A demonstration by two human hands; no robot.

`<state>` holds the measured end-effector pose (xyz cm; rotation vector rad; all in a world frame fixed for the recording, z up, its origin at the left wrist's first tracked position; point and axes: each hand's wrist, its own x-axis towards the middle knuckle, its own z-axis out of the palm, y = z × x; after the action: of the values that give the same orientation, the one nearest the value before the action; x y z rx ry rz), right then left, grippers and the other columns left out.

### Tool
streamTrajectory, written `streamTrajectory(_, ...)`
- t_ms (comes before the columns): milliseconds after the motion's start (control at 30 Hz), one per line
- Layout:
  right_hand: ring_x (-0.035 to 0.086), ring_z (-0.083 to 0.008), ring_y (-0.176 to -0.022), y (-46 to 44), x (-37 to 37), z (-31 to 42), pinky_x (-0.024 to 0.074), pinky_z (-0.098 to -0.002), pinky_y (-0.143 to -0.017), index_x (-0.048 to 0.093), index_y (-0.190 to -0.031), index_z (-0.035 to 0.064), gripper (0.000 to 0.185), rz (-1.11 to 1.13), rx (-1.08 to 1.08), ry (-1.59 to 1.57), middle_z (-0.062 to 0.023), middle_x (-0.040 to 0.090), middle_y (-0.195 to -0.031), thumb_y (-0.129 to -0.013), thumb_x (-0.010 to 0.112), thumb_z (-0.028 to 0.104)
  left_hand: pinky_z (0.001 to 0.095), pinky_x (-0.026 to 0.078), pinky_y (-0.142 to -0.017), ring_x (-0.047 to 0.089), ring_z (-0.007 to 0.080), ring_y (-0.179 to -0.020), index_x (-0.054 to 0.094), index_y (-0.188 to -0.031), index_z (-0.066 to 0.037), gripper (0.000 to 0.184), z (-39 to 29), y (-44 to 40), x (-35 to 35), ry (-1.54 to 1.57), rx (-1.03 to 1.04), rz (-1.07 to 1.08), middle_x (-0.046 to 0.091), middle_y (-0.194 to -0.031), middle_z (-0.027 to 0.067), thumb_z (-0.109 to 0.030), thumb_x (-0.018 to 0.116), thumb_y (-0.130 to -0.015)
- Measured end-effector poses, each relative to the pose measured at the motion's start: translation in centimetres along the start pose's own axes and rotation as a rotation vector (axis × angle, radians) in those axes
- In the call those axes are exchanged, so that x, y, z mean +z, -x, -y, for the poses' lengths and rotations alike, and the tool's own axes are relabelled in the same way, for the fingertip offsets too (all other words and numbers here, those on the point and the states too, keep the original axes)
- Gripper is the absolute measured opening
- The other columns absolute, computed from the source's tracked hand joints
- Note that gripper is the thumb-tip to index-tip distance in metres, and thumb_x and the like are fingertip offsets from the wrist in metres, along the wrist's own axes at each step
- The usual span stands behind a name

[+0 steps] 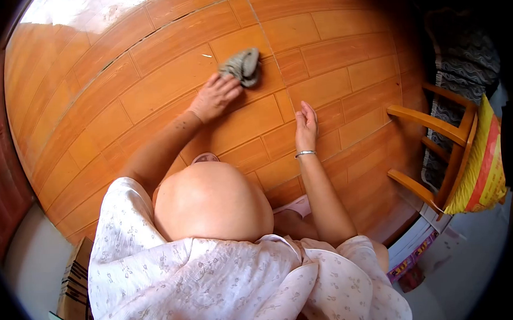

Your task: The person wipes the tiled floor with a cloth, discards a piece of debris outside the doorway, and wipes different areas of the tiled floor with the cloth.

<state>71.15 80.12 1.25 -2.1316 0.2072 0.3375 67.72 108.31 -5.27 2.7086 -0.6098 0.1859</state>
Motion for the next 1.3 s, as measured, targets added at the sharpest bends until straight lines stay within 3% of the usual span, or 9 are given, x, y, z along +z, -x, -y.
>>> streamTrajectory(133,0.047,-0.0223,-0.122,-0.3,0.0,0.1,0.0394,-0.0328,-0.102,0.054,-0.125,0.0041,0.032,0.065,0.032,-0.083,-0.0090,0.045,-0.133,-0.093,0.050,0.009,0.0415,0.033,-0.100,0.047,0.0273,-0.114,0.056,-0.112,-0.009,0.031,11.8,1.7,-5.4,-0.260,-0.343,-0.113,0.055,-0.115,0.0086,-0.012,0.050,-0.082)
streamTrajectory(233,0.047,-0.0210,-0.123,-0.2,0.7,0.8,0.0387,-0.0317,-0.103,0.055,-0.124,0.0025,0.032,0.092,0.011,-0.143,-0.0089,0.047,-0.130,-0.093,0.051,0.007,0.0409,0.041,-0.087,0.050,0.0334,-0.102,0.057,-0.102,-0.010,0.014,18.9,1.3,-8.4,-0.116,-0.553,-0.417,0.057,-0.105,0.0107,-0.013,0.052,-0.088)
streamTrajectory(400,0.047,-0.0196,-0.121,0.2,0.8,1.3,0.0384,-0.0309,-0.103,0.055,-0.123,0.0004,0.031,0.172,-0.007,-0.273,-0.0088,0.048,-0.132,-0.093,0.049,0.003,0.0402,0.041,-0.085,0.051,0.0328,-0.096,0.058,-0.102,-0.007,0.013,12.5,0.8,-14.9,-0.046,-0.419,-0.616,0.057,-0.102,0.0114,-0.008,0.054,-0.090)
streamTrajectory(567,0.050,-0.0181,-0.118,0.2,1.3,1.5,0.0399,-0.0296,-0.101,0.055,-0.123,0.0007,0.031,0.198,-0.016,-0.296,-0.0078,0.050,-0.130,-0.093,0.049,0.004,0.0401,0.039,-0.078,0.051,0.0275,-0.092,0.063,-0.100,-0.012,0.022,-0.9,5.6,-12.2,0.100,-0.296,-0.263,0.056,-0.103,0.0066,-0.007,0.062,-0.079)
streamTrajectory(700,0.051,-0.0180,-0.116,0.3,2.1,1.6,0.0420,-0.0292,-0.099,0.057,-0.120,0.0004,0.029,0.223,0.000,-0.237,-0.0080,0.050,-0.127,-0.093,0.050,0.005,0.0401,0.027,-0.109,0.042,0.0246,-0.125,0.048,-0.134,-0.015,0.049,-6.7,11.9,-7.8,0.079,-0.262,0.247,0.045,-0.136,0.0077,-0.032,0.053,-0.089)
streamTrajectory(833,0.052,-0.0177,-0.114,0.5,2.2,2.5,0.0430,-0.0281,-0.098,0.058,-0.118,-0.0003,0.027,0.255,-0.053,-0.182,-0.0081,0.051,-0.125,-0.093,0.050,0.004,0.0411,0.016,-0.115,0.025,0.0183,-0.140,0.031,-0.146,-0.019,0.056,-4.0,14.6,-6.5,0.063,-0.261,0.324,0.029,-0.152,0.0004,-0.033,0.047,-0.094)
streamTrajectory(967,0.053,-0.0173,-0.112,-0.1,1.6,2.9,0.0435,-0.0269,-0.097,0.058,-0.117,-0.0010,0.026,0.270,-0.079,-0.154,-0.0077,0.052,-0.124,-0.094,0.050,0.004,0.0427,0.020,-0.113,0.030,0.0250,-0.136,0.036,-0.143,-0.017,0.051,4.5,13.7,-7.7,-0.140,-0.469,0.146,0.037,-0.146,0.0060,-0.028,0.047,-0.094)
streamTrajectory(1133,0.052,-0.0160,-0.113,-0.6,0.5,2.7,0.0423,-0.0266,-0.098,0.058,-0.119,0.0002,0.027,0.277,-0.082,-0.174,-0.0067,0.053,-0.124,-0.094,0.050,0.005,0.0386,0.042,-0.091,0.052,0.0278,-0.107,0.058,-0.114,-0.015,0.027,19.0,12.1,-9.6,-0.283,-0.573,-0.273,0.059,-0.115,0.0074,-0.013,0.056,-0.087)
streamTrajectory(1300,0.054,-0.0151,-0.111,-0.8,-0.2,2.6,0.0446,-0.0263,-0.095,0.060,-0.119,0.0017,0.026,0.307,-0.064,-0.191,-0.0063,0.055,-0.122,-0.095,0.050,0.006,0.0401,0.041,-0.077,0.056,0.0299,-0.089,0.061,-0.104,-0.010,0.018,18.3,9.4,-16.7,-0.271,-0.642,-0.646,0.062,-0.092,0.0102,-0.021,0.052,-0.093)
